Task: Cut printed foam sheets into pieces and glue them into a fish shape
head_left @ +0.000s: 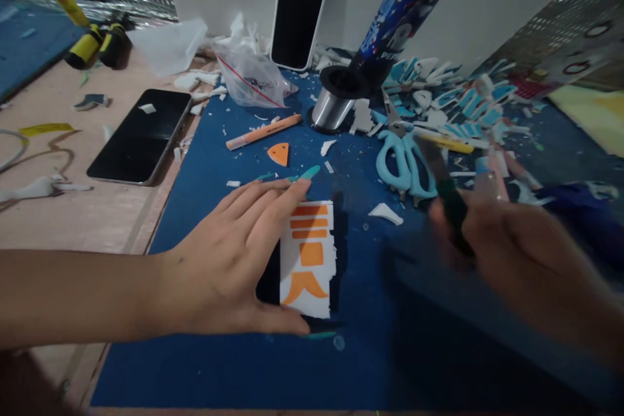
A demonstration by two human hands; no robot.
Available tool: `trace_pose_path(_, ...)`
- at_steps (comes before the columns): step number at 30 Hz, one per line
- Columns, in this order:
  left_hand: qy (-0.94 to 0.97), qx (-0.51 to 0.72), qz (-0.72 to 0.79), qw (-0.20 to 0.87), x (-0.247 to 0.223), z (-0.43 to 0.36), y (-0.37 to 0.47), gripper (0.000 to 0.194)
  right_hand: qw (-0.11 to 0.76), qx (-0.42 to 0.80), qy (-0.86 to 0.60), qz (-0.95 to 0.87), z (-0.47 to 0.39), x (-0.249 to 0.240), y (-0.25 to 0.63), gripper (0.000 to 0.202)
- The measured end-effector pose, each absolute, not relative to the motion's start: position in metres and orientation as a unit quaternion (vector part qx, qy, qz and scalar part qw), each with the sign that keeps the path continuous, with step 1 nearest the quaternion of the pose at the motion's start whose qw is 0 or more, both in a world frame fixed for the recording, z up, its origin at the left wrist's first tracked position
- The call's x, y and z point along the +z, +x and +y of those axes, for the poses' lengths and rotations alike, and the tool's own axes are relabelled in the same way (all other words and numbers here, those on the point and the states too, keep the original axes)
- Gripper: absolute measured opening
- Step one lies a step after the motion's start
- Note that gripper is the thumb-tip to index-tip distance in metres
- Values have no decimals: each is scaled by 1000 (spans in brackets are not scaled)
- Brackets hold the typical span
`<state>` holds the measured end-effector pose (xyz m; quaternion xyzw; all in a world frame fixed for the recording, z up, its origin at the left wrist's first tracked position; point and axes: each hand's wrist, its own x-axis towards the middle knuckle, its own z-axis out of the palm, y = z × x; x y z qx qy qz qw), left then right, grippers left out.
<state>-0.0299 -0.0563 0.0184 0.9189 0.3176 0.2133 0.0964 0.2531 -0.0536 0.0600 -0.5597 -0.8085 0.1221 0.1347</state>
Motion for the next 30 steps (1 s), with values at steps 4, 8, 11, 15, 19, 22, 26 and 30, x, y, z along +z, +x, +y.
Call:
trace_pose_path(4, 905, 270, 316, 91, 17, -54, -28, 112, 263, 507, -512, -642, -48, 58, 211, 41)
trace_pose_path(8, 900, 294, 305, 104, 13, -53, -27, 117, 299, 618, -493, -534, -42, 53, 185, 50)
trace_pose_path(11, 902, 296, 292, 113, 15, -52, -29, 113, 310, 604, -498, -540, -38, 49, 183, 51)
trace_pose_path(15, 888, 302, 297, 177, 23, -46, -32, 61, 306, 599, -481, -562, -38, 47, 188, 48)
trace_pose_path(19, 862, 297, 332, 242, 29, -36, -31, 24, 300, 602, -450, -587, -41, 49, 188, 45)
trace_pose_path(22, 836, 300, 332, 318, 30, -31, -27, 31, 310, 575, -460, -601, -43, 51, 186, 49)
trace_pose_path(26, 782, 313, 330, 425, 29, -29, -26, 38, 306, 542, -468, -628, -45, 52, 185, 50)
trace_pose_path(30, 730, 317, 339, 502, 27, -30, -29, 39, 315, 531, -451, -644, -46, 53, 186, 49)
